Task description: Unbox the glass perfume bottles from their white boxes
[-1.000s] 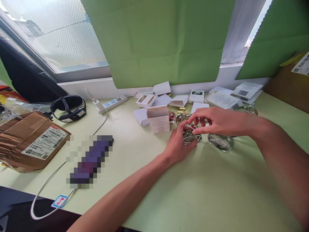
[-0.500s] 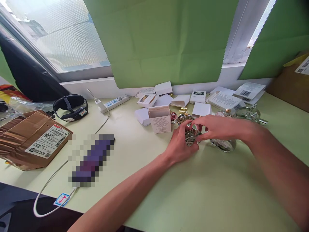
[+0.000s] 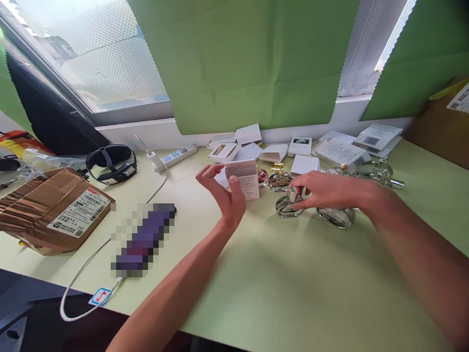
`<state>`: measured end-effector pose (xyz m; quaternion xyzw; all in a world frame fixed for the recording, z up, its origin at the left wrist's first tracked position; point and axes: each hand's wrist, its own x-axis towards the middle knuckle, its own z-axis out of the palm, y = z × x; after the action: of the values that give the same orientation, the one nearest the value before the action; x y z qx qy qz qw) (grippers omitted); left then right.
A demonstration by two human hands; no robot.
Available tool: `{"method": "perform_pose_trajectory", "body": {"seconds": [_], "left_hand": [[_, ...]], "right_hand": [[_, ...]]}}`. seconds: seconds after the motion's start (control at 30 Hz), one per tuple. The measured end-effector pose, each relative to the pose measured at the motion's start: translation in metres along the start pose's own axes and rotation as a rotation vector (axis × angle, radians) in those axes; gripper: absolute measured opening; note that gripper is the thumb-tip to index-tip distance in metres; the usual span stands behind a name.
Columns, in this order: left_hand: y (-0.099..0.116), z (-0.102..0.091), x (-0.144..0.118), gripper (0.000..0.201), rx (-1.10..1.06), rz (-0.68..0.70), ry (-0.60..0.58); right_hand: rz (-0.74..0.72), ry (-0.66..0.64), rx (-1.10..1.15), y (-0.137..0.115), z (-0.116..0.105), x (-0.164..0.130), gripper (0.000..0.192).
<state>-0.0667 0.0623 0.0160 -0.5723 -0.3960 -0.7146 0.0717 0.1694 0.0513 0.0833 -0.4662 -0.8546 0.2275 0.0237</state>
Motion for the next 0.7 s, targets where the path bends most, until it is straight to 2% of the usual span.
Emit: {"method": "perform_pose_trajectory", "body": {"seconds": [0.07,0.17,0.37,0.5,0.6,0.7], "left_hand": [[-0.014,0.0,0.003,0.024,0.028,-0.049,0.014],[-0.028,0.002,-0.001,0.027,0.028,-0.116,-0.049],[-0.035,0.004,-0.007,0.029,-0.055,-0.265,-0.197],[-0.031,0.002,-0.006,0.017,-0.056,-0.331,-0.286],[-0.025,0.002,-0.007,0.019,-0.096,-0.344,-0.308],[-0.017,0.004,-0.011,0.021,-0.139,-0.302,-0.353]], "right_hand": [[-0.011,-0.041,0.021,0.0,-0.001,-0.001,0.029],[-0.028,-0.018,0.032,-0.001,-0.005,-0.004,0.03],[-0.024,0.074,0.052,-0.009,-0.022,-0.019,0.036],[-0.021,0.253,0.12,-0.019,-0.034,-0.032,0.036],[-0.024,0.4,0.187,-0.026,-0.039,-0.04,0.032],[-0.064,0.47,0.26,-0.032,-0.039,-0.042,0.024]]}}
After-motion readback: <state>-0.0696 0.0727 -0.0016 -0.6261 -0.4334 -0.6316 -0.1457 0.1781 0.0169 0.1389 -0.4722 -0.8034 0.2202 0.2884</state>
